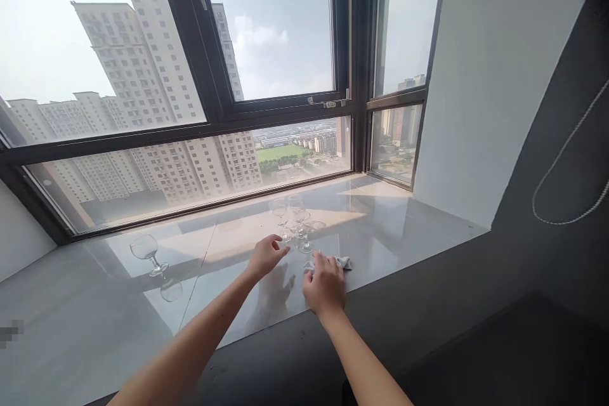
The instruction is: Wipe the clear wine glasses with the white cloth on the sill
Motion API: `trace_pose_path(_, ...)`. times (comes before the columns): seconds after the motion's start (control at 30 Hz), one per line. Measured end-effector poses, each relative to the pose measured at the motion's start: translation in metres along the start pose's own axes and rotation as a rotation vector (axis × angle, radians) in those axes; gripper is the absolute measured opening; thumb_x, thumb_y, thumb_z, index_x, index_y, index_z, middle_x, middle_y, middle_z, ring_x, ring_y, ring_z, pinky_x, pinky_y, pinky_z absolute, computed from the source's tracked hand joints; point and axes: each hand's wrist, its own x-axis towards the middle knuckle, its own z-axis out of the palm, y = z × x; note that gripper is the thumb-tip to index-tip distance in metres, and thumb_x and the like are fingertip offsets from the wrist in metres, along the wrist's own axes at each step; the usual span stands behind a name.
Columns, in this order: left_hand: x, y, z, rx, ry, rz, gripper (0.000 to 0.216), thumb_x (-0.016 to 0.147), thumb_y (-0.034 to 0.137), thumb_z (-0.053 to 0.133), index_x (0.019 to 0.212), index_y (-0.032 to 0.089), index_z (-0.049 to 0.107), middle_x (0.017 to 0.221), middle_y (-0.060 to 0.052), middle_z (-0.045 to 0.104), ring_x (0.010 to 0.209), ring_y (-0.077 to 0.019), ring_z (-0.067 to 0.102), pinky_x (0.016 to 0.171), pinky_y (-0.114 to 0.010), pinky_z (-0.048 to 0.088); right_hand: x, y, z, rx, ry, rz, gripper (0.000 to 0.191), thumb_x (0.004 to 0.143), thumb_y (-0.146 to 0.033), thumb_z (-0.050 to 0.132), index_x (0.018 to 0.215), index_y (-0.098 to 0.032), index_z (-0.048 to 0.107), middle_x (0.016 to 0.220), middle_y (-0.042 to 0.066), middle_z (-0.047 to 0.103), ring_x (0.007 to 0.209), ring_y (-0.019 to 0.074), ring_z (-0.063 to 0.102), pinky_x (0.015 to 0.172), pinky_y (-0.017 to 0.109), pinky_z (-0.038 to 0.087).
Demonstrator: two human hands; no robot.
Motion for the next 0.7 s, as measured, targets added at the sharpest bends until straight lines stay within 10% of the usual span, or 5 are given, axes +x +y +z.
trace_pose_path(0.13,0.032,0.047,0.049,-0.108,0.016,-0.089,0.058,0.070,0.046,0.076,0.118,0.015,0.064,0.083,-0.004,0.071,0.077,-0.0186,0.065,0.065,-0.026,0.042,-0.001,-0.001,-0.001,0.000,0.028,0.005,0.038,0.078,-0.012,0.052,0.116,-0.018,0.058,0.104,0.008,0.066,0.100,0.0253,0.054,0.092,0.037,0.036)
trace_pose_path(0.33,0.049,0.054,0.068,-0.223,0.041,-0.179,0.020,0.078,0.033,0.069,0.089,0.017,0.073,0.089,-0.005,0.074,0.081,-0.0165,0.067,0.066,-0.023,0.043,-0.001,-0.003,-0.003,0.019,0.028,0.024,0.042,0.078,-0.012,0.052,0.120,-0.016,0.056,0.108,0.009,0.066,0.103,0.0265,0.054,0.093,0.040,0.037)
trace_pose_path(0.5,0.026,0.017,0.029,-0.154,0.095,-0.184,0.013,0.077,0.029,0.067,0.082,0.018,0.072,0.082,-0.004,0.074,0.077,-0.0173,0.066,0.064,-0.024,0.041,-0.002,-0.001,-0.002,0.021,0.017,0.009,0.041,0.080,-0.011,0.050,0.120,-0.017,0.055,0.103,0.009,0.066,0.101,0.0268,0.054,0.091,0.040,0.038)
trace_pose_path(0.7,-0.028,-0.086,-0.063,0.004,0.273,-0.402,0.020,0.079,0.034,0.062,0.086,0.020,0.073,0.083,-0.003,0.075,0.081,-0.0208,0.068,0.064,-0.026,0.042,-0.005,0.005,0.005,0.013,0.041,-0.019,0.043,0.081,-0.010,0.050,0.124,-0.016,0.053,0.103,0.009,0.065,0.101,0.0263,0.055,0.092,0.040,0.038)
